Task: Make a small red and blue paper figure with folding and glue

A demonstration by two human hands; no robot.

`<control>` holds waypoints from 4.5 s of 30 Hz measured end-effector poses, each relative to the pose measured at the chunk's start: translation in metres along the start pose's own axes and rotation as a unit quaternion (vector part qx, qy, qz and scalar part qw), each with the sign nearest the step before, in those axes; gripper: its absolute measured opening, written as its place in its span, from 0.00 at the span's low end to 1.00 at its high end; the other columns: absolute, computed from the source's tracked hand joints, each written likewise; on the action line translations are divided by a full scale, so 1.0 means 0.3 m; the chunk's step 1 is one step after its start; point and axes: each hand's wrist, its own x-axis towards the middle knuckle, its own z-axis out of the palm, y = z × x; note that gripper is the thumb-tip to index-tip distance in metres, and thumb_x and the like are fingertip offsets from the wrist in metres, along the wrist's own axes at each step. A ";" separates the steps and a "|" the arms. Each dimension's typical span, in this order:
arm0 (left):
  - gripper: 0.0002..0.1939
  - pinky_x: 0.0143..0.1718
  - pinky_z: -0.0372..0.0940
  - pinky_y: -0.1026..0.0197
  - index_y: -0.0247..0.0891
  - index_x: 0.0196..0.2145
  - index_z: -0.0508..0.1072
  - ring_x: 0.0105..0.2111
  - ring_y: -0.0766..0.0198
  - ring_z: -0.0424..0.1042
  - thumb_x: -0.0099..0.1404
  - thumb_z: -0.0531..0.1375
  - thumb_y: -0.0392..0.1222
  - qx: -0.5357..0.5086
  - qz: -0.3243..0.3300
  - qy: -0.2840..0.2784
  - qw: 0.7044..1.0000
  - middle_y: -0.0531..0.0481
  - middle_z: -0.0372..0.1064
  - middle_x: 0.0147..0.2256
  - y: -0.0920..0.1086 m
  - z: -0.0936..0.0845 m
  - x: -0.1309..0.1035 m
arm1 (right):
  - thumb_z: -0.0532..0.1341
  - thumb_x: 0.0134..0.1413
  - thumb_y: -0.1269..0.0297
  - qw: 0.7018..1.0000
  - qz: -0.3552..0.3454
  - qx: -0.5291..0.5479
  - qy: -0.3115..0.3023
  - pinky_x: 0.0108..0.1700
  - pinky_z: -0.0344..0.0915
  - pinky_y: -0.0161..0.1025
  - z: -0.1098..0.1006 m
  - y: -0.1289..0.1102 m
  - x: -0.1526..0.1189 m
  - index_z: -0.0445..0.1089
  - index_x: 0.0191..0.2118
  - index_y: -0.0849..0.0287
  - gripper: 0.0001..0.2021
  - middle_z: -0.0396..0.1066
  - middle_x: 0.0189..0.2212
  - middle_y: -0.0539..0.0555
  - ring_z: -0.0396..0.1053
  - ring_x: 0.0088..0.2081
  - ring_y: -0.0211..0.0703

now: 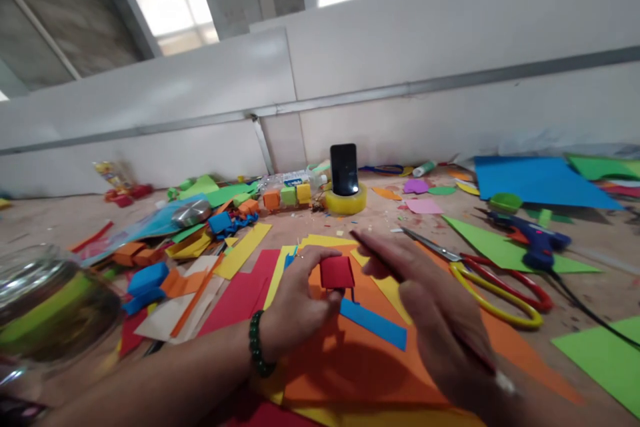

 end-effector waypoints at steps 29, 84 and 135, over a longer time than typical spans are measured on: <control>0.25 0.52 0.61 0.49 0.40 0.47 0.68 0.49 0.54 0.66 0.51 0.59 0.27 0.000 -0.025 -0.010 1.000 0.47 0.68 0.47 0.039 -0.002 -0.025 | 0.58 0.52 0.72 0.988 -0.061 -0.136 -0.034 0.25 0.63 0.27 0.068 -0.098 -0.007 0.67 0.30 0.55 0.05 0.75 0.22 0.43 0.71 0.21 0.30; 0.19 0.51 0.62 0.51 0.41 0.46 0.68 0.48 0.55 0.67 0.57 0.61 0.31 0.004 -0.017 0.000 1.000 0.47 0.69 0.46 0.041 -0.004 -0.027 | 0.57 0.55 0.70 0.984 -0.046 -0.158 -0.068 0.27 0.62 0.31 0.073 -0.077 -0.008 0.66 0.31 0.54 0.05 0.74 0.24 0.45 0.70 0.23 0.34; 0.19 0.51 0.62 0.54 0.40 0.46 0.68 0.47 0.58 0.67 0.56 0.59 0.28 0.011 0.007 0.030 0.999 0.48 0.69 0.45 0.045 -0.008 -0.023 | 0.58 0.55 0.72 0.983 -0.074 -0.165 -0.038 0.27 0.61 0.27 0.048 -0.053 0.005 0.67 0.33 0.57 0.03 0.72 0.23 0.45 0.69 0.23 0.29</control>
